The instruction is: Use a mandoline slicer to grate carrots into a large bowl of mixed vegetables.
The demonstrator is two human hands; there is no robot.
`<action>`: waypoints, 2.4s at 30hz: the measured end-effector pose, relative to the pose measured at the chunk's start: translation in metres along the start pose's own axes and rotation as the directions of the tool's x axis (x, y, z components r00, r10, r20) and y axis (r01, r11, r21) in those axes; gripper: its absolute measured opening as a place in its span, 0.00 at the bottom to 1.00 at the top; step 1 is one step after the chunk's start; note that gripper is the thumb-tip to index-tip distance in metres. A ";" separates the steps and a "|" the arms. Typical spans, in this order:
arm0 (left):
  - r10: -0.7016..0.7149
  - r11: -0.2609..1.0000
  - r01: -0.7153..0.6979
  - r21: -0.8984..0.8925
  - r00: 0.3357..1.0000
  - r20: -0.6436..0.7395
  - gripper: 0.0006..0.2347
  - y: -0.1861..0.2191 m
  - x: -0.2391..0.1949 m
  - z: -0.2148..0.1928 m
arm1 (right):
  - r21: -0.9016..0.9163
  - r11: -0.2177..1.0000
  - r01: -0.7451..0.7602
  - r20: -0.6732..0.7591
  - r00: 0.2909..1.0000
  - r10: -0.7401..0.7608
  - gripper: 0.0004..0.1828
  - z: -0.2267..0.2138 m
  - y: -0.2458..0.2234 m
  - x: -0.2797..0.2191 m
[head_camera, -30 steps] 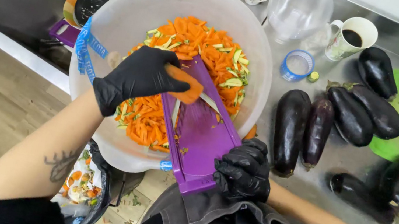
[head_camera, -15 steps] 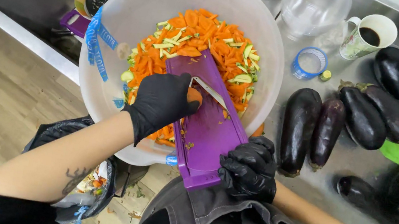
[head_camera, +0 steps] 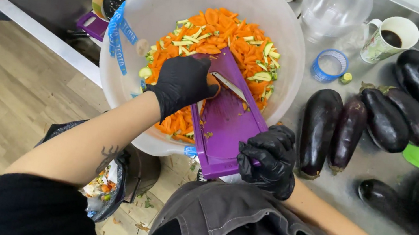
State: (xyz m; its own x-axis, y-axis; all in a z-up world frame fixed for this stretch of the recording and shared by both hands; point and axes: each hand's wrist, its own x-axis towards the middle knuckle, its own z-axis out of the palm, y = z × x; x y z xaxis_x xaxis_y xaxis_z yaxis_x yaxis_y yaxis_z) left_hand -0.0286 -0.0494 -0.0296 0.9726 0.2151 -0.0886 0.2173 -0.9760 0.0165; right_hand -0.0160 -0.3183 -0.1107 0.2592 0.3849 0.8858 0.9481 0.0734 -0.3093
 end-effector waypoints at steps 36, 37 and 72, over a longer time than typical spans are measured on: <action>0.027 0.999 -0.021 -0.030 0.975 0.220 0.12 0.013 0.000 -0.070 | 0.035 0.999 -0.030 0.011 1.000 0.029 0.12 -0.003 -0.009 0.004; 0.033 0.999 -0.026 -0.030 0.973 0.230 0.12 0.017 -0.013 -0.060 | 0.034 0.999 -0.042 0.011 0.999 0.042 0.12 -0.003 -0.008 0.003; 0.246 0.969 -0.242 0.043 0.961 -0.127 0.11 -0.011 0.003 0.027 | 0.007 0.999 -0.047 -0.055 0.997 0.047 0.13 0.015 -0.009 0.014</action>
State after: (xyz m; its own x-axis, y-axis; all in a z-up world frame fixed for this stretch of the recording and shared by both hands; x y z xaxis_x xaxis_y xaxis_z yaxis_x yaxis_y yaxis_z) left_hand -0.0300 -0.0384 -0.0575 0.9986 -0.0286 0.0454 -0.0284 -0.9996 -0.0053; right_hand -0.0241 -0.3001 -0.1009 0.3131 0.3365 0.8881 0.9337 0.0622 -0.3527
